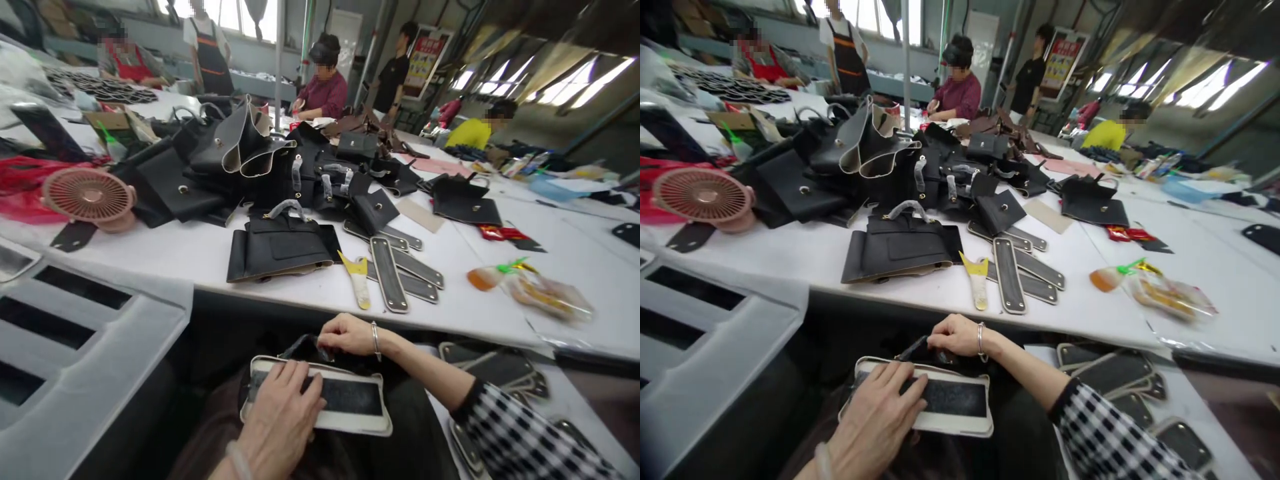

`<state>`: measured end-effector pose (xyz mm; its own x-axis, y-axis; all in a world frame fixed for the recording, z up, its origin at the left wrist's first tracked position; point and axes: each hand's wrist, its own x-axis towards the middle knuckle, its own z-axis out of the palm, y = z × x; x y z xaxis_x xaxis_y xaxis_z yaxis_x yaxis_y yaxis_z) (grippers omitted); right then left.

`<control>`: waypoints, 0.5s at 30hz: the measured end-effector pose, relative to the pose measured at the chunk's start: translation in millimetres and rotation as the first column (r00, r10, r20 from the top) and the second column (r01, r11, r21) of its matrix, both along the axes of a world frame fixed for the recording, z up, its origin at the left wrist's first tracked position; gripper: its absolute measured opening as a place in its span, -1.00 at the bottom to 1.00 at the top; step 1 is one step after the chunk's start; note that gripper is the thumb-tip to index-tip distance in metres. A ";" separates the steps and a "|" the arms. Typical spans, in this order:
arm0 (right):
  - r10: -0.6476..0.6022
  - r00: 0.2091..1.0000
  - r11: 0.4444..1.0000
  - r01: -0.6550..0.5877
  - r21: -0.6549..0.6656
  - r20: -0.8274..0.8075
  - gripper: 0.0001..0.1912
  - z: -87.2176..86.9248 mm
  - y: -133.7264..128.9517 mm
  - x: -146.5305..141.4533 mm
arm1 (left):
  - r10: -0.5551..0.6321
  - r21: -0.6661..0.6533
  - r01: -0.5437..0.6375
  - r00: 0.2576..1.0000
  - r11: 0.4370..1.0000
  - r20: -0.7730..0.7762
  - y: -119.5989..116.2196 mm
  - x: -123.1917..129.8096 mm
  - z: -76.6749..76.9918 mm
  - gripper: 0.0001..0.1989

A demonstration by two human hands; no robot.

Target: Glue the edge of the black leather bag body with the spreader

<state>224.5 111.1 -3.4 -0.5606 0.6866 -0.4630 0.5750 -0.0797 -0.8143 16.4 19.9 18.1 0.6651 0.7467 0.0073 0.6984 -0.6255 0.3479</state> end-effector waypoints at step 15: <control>0.032 0.987 0.999 -0.032 -0.003 0.156 -0.23 -30.8 -17.1 -9.8 | -0.082 0.081 0.080 0.996 0.994 0.032 0.3 4.7 -7.4 -0.69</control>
<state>214.7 94.0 -34.2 -0.5030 0.6694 -0.5467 0.6973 -0.0593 -0.7143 21.1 20.2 10.8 0.7217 0.6865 0.0891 0.6324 -0.7062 0.3184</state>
